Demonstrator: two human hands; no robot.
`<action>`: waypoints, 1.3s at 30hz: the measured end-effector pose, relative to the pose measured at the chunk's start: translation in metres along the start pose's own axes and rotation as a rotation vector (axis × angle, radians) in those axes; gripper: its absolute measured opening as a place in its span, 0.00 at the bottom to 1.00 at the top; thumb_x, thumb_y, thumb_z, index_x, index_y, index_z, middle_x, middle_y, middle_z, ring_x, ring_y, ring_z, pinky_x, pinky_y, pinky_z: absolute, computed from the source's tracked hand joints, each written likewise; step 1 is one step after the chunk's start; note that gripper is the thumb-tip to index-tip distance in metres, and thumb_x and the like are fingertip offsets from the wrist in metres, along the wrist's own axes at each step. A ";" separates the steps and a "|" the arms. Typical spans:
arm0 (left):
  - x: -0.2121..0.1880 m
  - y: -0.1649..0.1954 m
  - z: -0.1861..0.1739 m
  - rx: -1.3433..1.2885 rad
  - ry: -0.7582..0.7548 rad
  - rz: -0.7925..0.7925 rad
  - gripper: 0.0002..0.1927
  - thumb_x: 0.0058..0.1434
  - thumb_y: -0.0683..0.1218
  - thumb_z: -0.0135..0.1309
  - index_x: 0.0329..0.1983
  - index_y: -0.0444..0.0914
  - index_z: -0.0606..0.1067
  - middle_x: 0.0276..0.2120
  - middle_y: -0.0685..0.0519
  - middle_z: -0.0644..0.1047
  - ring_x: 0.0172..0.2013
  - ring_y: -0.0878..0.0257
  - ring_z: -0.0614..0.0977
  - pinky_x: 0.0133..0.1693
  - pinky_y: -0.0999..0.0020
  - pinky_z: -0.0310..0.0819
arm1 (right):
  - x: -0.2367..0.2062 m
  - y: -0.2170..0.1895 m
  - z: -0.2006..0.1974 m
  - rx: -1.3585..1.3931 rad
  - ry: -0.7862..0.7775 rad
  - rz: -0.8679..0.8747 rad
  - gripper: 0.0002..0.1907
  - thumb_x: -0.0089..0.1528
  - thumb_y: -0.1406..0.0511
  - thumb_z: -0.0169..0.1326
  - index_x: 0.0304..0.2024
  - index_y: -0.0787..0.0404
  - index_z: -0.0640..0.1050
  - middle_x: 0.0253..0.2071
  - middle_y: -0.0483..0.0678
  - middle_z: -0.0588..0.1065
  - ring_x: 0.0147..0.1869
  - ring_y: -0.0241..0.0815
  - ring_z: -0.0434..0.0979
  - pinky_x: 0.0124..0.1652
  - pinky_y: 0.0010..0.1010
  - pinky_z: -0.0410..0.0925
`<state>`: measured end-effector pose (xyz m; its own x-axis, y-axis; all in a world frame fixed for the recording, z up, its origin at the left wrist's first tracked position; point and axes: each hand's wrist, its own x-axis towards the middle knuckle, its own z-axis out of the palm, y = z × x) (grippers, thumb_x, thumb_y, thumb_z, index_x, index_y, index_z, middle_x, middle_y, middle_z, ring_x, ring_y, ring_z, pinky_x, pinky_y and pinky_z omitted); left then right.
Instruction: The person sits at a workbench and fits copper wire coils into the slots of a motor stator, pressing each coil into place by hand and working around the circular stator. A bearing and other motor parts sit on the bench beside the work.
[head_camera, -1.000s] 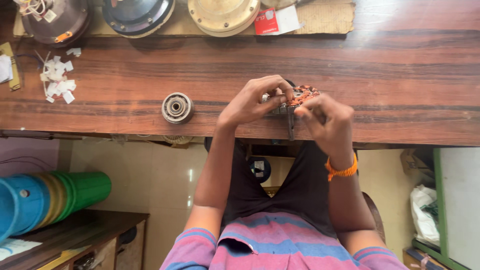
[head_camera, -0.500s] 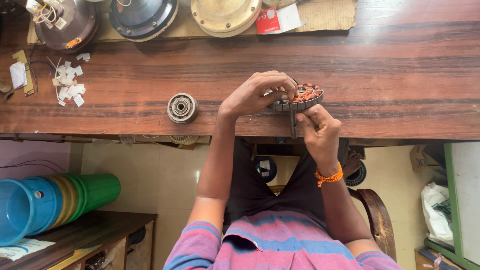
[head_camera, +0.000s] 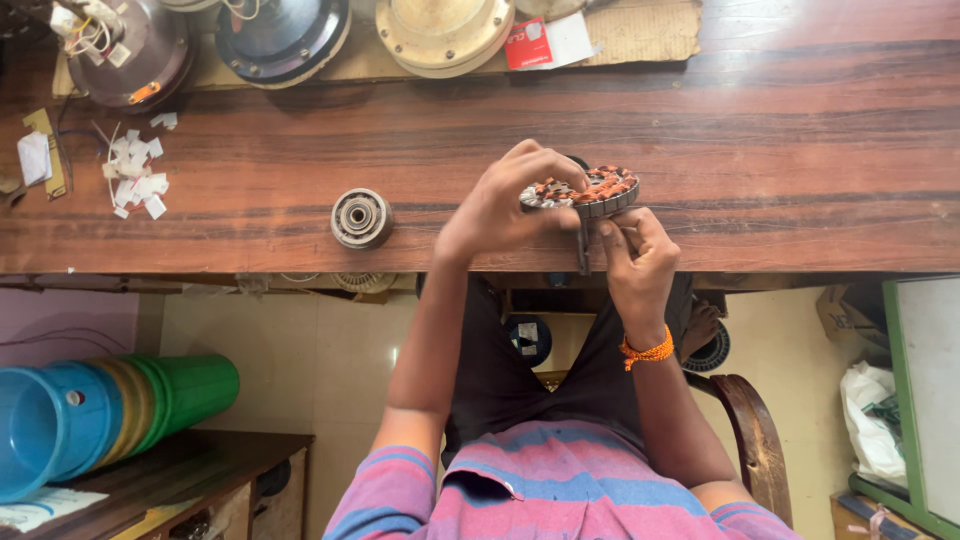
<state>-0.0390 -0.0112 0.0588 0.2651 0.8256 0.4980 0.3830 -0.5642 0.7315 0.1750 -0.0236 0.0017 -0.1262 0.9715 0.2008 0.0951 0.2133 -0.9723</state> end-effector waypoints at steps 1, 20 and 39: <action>-0.006 0.006 0.008 0.091 0.051 0.011 0.19 0.56 0.50 0.69 0.48 0.41 0.77 0.46 0.56 0.81 0.49 0.58 0.78 0.52 0.59 0.74 | 0.000 0.002 -0.003 0.010 -0.007 0.000 0.03 0.69 0.72 0.56 0.41 0.68 0.76 0.31 0.37 0.74 0.34 0.21 0.67 0.32 0.18 0.59; -0.028 -0.015 0.091 0.336 0.552 0.029 0.20 0.57 0.50 0.70 0.52 0.46 0.77 0.49 0.60 0.79 0.49 0.62 0.78 0.52 0.63 0.68 | 0.052 -0.043 -0.036 -0.220 -0.308 -0.200 0.04 0.66 0.75 0.60 0.44 0.67 0.81 0.36 0.47 0.80 0.34 0.27 0.73 0.34 0.22 0.67; 0.018 0.010 0.047 -0.048 0.237 -0.436 0.16 0.57 0.52 0.59 0.47 0.42 0.77 0.35 0.56 0.79 0.34 0.66 0.81 0.35 0.69 0.75 | 0.090 -0.025 -0.028 -0.348 -0.185 -0.381 0.07 0.66 0.67 0.68 0.39 0.64 0.83 0.20 0.38 0.65 0.24 0.25 0.57 0.26 0.24 0.53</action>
<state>0.0113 -0.0026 0.0532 -0.1218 0.9657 0.2291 0.3711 -0.1698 0.9129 0.1888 0.0613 0.0469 -0.3838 0.7913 0.4759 0.3261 0.5983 -0.7319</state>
